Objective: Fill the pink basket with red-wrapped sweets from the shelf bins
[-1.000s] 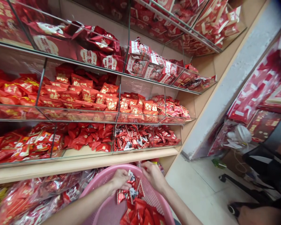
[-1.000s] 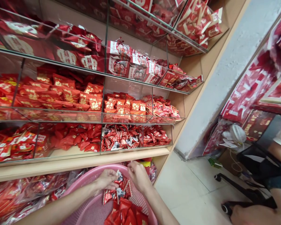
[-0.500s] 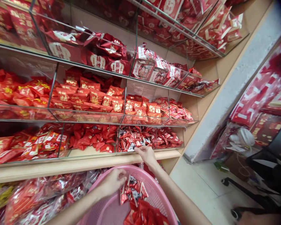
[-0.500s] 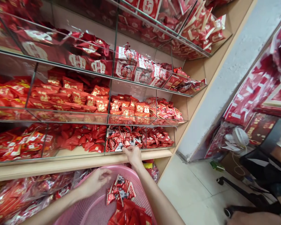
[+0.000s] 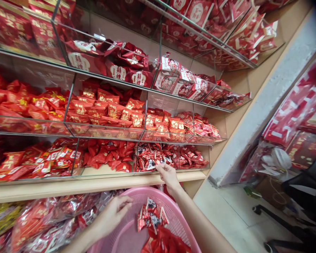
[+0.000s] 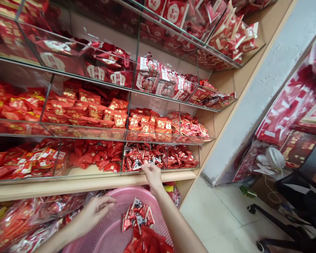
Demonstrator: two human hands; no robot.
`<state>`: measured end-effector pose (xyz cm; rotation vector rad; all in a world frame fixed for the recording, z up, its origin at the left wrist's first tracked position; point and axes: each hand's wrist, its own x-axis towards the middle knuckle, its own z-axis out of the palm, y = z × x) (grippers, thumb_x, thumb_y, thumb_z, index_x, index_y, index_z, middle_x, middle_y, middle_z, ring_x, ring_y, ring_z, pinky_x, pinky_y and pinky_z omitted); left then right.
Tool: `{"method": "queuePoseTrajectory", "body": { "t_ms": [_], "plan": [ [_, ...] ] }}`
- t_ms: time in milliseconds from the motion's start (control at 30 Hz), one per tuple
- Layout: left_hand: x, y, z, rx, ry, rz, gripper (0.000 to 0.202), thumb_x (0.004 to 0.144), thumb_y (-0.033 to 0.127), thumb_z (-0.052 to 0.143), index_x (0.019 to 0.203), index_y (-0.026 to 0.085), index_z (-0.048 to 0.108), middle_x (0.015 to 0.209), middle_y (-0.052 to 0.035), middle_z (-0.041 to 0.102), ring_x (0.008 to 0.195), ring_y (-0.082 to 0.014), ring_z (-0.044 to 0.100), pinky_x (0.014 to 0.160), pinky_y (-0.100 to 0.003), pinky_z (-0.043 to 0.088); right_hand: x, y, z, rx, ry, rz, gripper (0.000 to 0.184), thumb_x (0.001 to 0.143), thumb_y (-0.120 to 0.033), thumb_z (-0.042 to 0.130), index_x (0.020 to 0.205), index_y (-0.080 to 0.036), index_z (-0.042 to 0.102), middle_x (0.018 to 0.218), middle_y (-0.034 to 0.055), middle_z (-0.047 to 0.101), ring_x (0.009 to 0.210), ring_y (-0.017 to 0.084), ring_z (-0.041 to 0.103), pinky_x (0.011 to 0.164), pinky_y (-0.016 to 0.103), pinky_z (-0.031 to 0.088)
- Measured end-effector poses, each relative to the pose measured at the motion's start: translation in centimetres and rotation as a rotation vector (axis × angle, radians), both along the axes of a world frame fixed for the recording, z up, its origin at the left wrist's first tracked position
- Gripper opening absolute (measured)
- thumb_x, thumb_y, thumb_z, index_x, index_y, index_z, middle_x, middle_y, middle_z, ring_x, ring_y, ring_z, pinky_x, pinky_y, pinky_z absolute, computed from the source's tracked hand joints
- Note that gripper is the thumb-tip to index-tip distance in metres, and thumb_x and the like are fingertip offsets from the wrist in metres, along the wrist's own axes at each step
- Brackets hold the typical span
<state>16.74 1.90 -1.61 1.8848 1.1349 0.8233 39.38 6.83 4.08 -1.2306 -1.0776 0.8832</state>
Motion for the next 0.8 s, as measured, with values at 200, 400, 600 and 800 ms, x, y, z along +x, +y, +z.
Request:
{"method": "queuePoseTrajectory", "body": {
  "t_ms": [200, 400, 600, 800],
  "plan": [
    [0.2, 0.3, 3.1, 0.062, -0.149, 0.009, 0.027, 0.083, 0.037, 0.048, 0.093, 0.021, 0.067, 0.089, -0.0036, 0.071, 0.087, -0.0217, 0.063, 0.081, -0.029, 0.046, 0.8, -3.9, 2.1, 0.032, -0.031, 0.105, 0.034, 0.061, -0.047, 0.072, 0.068, -0.015, 0.062, 0.048, -0.0060, 0.045, 0.045, 0.006, 0.032, 0.044, 0.021, 0.027],
    [2.0, 0.2, 6.8, 0.027, -0.411, 0.030, 0.031, 0.077, 0.032, 0.059, 0.107, 0.022, 0.062, 0.110, -0.0044, 0.068, 0.098, -0.0200, 0.061, 0.090, -0.031, 0.044, 0.3, -8.5, 2.1, -0.002, -0.198, 0.263, 0.029, 0.070, -0.044, 0.067, 0.068, -0.016, 0.060, 0.060, -0.0019, 0.054, 0.054, 0.010, 0.042, 0.052, 0.022, 0.033],
    [3.3, -0.5, 6.8, 0.052, -0.400, 0.001, 0.018, 0.077, 0.031, 0.060, 0.087, 0.019, 0.068, 0.085, -0.0022, 0.071, 0.080, -0.0180, 0.062, 0.077, -0.028, 0.046, -0.1, -10.2, 1.2, -0.011, -0.214, 0.329, 0.026, 0.074, -0.040, 0.064, 0.067, -0.016, 0.058, 0.053, -0.0055, 0.042, 0.050, 0.008, 0.031, 0.047, 0.022, 0.025],
    [3.7, -1.7, 6.8, 0.100, -0.376, 0.059, 0.018, 0.083, 0.032, 0.050, 0.075, 0.019, 0.059, 0.066, 0.0030, 0.055, 0.062, -0.0129, 0.049, 0.059, -0.021, 0.039, 0.0, -11.0, 0.8, -0.035, -0.206, 0.338, 0.029, 0.074, -0.043, 0.063, 0.066, -0.016, 0.055, 0.051, -0.0063, 0.038, 0.049, 0.008, 0.028, 0.046, 0.022, 0.022]
  ]
}}
